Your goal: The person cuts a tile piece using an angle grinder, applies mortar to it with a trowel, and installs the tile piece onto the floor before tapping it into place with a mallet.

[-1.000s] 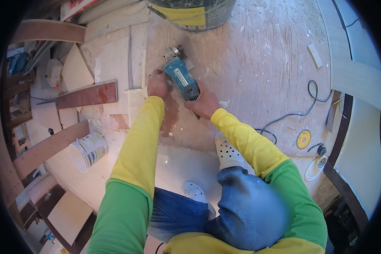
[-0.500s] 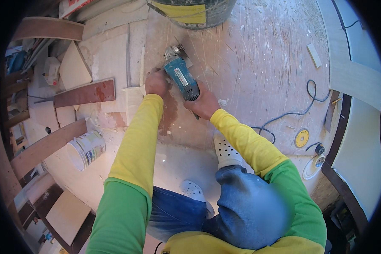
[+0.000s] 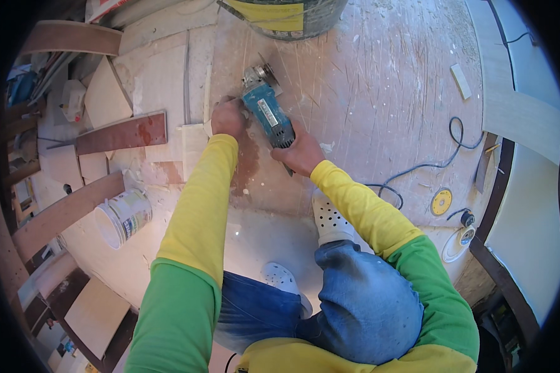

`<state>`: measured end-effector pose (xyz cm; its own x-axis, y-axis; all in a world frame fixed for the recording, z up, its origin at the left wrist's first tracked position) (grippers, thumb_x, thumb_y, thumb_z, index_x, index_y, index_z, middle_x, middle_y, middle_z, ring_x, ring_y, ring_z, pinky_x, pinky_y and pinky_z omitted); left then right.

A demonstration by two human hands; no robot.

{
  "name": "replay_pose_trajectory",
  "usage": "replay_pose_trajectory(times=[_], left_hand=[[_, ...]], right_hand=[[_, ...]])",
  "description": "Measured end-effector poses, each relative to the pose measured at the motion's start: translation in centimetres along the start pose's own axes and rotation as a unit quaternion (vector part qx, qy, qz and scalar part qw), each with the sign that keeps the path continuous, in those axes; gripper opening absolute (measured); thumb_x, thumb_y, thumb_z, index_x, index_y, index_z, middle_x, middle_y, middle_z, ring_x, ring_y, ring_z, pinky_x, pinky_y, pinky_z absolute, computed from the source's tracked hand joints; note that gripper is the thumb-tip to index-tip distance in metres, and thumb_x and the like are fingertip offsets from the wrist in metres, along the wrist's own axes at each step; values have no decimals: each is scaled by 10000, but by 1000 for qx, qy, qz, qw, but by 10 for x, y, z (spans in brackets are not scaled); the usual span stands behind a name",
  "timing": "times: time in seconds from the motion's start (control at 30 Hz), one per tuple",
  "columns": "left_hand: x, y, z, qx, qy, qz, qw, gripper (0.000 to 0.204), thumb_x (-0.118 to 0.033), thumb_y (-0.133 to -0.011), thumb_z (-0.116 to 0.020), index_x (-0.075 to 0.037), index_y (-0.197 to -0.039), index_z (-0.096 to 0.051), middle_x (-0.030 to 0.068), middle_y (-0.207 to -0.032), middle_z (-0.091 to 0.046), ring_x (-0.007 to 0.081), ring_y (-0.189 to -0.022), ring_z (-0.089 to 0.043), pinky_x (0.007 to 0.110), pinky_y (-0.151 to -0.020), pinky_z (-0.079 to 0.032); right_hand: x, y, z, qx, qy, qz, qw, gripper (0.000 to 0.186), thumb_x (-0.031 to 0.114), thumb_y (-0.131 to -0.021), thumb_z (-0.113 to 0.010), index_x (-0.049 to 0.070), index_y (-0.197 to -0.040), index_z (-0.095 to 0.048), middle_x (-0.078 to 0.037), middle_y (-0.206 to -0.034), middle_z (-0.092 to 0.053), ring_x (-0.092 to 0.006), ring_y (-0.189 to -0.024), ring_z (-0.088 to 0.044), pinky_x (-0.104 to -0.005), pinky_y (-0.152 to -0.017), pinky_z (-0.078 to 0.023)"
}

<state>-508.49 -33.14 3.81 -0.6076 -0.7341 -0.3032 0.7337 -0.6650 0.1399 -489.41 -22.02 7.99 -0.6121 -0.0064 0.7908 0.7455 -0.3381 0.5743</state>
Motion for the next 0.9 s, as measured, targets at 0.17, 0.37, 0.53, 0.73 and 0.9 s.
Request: replay_pose_trajectory(times=[0.17, 0.37, 0.53, 0.73, 0.9], left_hand=[[1, 0, -3, 6, -3, 3, 1000, 409, -185, -605, -811, -96, -991, -708, 128, -1091, -641, 319, -996, -618, 396, -882, -504], [5, 0, -5, -10, 17, 6, 1000, 421, -184, -607, -809, -104, -1009, -710, 124, -1092, -642, 315, -994, -618, 391, -884, -504], [1, -1, -4, -3, -10, 5, 1000, 455, -176, -603, -811, -116, -1042, -708, 124, -1087, -643, 317, -988, -620, 389, -883, -504], [0, -1, 0, 8, 8, 16, 1000, 522, -164, -593, -816, -123, -1098, -692, 124, -1110, -637, 319, -996, -619, 387, -887, -503], [0, 1, 0, 9, 0, 18, 1000, 615, -156, -591, -818, -135, -1185, -659, 122, -1139, -630, 316, -1021, -613, 381, -900, -500]], right_hand=[[-5, 1, -1, -2, 11, -2, 1000, 825, 281, -659, -699, 41, -1381, -381, -256, -1045, -635, -400, -968, -627, -416, -851, -492], [-4, 4, -1, -2, -4, 13, 1000, 815, 277, -657, -701, 52, -1377, -394, -245, -1033, -638, -395, -946, -630, -412, -844, -492], [-5, 6, 1, 15, -19, -15, 1000, 809, 271, -655, -702, 54, -1373, -401, -234, -1020, -641, -374, -927, -637, -401, -831, -495], [-7, 5, 1, 10, -8, -11, 1000, 806, 268, -654, -705, 52, -1370, -403, -230, -1002, -644, -364, -907, -644, -397, -813, -500], [-7, 7, 1, 13, -14, -10, 1000, 799, 270, -651, -708, 49, -1360, -412, -226, -985, -646, -361, -885, -646, -395, -802, -502]])
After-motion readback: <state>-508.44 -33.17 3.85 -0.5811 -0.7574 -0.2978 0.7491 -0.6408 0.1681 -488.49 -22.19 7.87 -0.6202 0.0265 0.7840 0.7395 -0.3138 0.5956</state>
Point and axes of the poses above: each hand's wrist, its own y-axis away from the middle knuckle, its own z-axis out of the back of the hand, x = y × z, the point moved 5 cm from there along -y, towards the middle knuckle
